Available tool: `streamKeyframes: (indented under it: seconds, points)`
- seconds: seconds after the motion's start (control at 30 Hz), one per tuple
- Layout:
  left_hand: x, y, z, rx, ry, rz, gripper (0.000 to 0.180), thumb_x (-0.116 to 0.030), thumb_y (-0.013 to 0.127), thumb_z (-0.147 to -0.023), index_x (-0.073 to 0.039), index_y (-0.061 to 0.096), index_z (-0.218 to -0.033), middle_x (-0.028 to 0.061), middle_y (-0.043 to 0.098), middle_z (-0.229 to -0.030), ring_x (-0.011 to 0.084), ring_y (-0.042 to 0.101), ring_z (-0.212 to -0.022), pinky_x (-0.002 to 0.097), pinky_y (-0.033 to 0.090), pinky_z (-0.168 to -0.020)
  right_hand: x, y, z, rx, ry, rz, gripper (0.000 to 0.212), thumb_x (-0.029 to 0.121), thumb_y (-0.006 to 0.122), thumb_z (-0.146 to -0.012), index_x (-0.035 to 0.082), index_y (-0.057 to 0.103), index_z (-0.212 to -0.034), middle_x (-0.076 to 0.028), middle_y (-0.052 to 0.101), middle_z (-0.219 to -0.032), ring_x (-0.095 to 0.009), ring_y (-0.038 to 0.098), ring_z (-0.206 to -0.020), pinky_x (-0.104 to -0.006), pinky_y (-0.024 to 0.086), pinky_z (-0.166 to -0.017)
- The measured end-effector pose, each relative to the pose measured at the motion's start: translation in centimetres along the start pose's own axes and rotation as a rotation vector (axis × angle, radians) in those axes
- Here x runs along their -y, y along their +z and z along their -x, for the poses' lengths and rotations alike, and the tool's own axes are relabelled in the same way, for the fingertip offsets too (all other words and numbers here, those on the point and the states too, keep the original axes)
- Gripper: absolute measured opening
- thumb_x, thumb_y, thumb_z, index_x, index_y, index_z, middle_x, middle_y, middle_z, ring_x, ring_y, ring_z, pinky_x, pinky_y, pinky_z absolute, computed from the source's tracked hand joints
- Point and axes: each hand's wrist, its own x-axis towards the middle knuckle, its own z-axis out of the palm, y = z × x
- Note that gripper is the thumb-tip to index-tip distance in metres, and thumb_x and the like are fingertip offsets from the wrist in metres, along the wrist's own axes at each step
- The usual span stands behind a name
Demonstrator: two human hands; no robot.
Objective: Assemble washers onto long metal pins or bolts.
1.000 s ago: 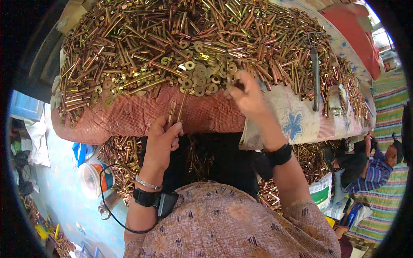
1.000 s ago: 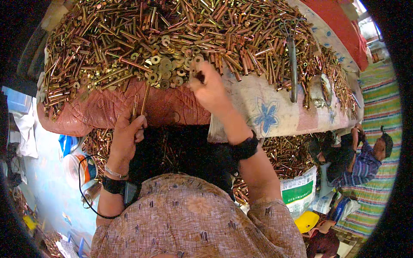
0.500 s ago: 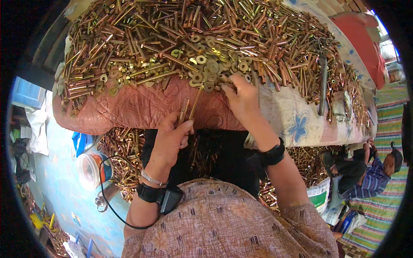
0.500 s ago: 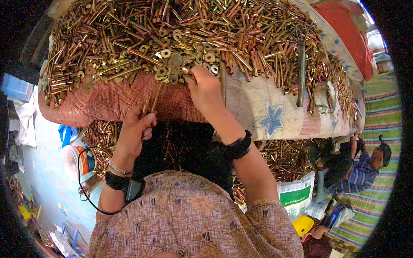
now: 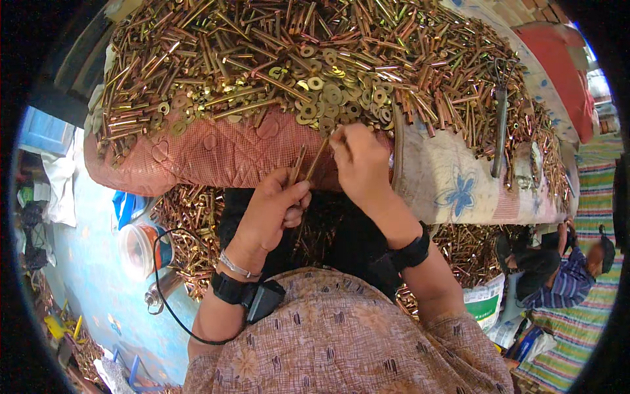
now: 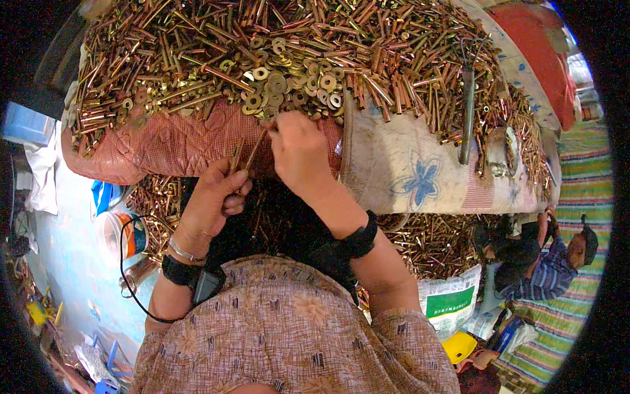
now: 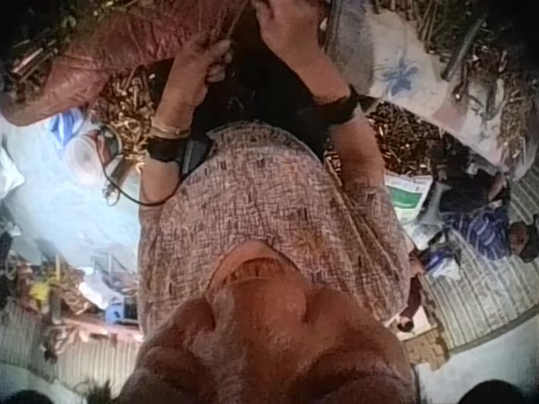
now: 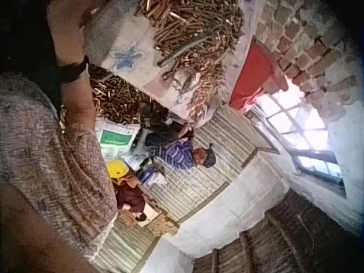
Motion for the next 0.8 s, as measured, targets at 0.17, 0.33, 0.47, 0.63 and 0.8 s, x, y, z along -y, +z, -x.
streamKeyframes:
  seconds: [0.17,0.33,0.47,0.63,0.8]
  points:
    - [0.1,0.1,-0.4,-0.023,0.022,0.015,0.01,-0.012,0.055,-0.086,-0.007,0.048,-0.09,0.0012,0.05,-0.067,0.004,0.038,-0.046,0.0174,0.029,-0.041,0.6,0.0,0.8,0.023,-0.064,-0.107,0.014,0.008,0.055,-0.083,0.001,0.052,-0.094,-0.01,0.056,-0.079,-0.014,0.052,-0.069,-0.0282,0.042,-0.062]
    - [0.4,0.1,-0.2,-0.027,0.033,-0.095,0.012,-0.013,0.057,-0.085,-0.008,0.049,-0.092,-0.0003,0.049,-0.068,0.0047,0.037,-0.048,0.0166,0.03,-0.042,-1.0,-1.0,-1.8,-0.048,0.451,-1.101,0.011,0.009,0.049,-0.088,0.002,0.052,-0.097,-0.013,0.059,-0.095,-0.019,0.057,-0.087,-0.0323,0.046,-0.077]
    - [0.7,0.1,-0.3,0.016,0.043,-0.151,0.012,-0.013,0.057,-0.084,-0.007,0.049,-0.092,-0.0002,0.049,-0.067,0.0052,0.039,-0.049,0.018,0.032,-0.042,-1.9,-0.2,-2.0,0.015,0.495,-1.437,0.013,0.01,0.052,-0.087,0.003,0.051,-0.098,-0.018,0.057,-0.104,-0.028,0.055,-0.099,-0.0401,0.046,-0.084]
    - [0.7,0.1,0.0,0.005,0.042,-0.155,0.011,-0.012,0.057,-0.084,-0.007,0.05,-0.091,-0.0005,0.049,-0.068,0.0046,0.039,-0.05,0.0172,0.032,-0.042,-2.3,-0.3,-2.0,0.046,0.594,-1.516,0.015,0.011,0.052,-0.087,0.003,0.051,-0.099,-0.019,0.057,-0.104,-0.029,0.056,-0.099,-0.044,0.047,-0.086]
    - [0.5,0.2,0.0,0.01,0.039,-0.139,0.008,-0.011,0.056,-0.085,-0.006,0.049,-0.086,-0.0008,0.049,-0.065,0.0039,0.039,-0.047,0.0176,0.031,-0.041,-2.7,-1.1,-2.2,0.127,0.656,-1.391,0.016,0.012,0.051,-0.088,0.002,0.051,-0.101,-0.018,0.057,-0.103,-0.027,0.059,-0.094,-0.0444,0.049,-0.084]
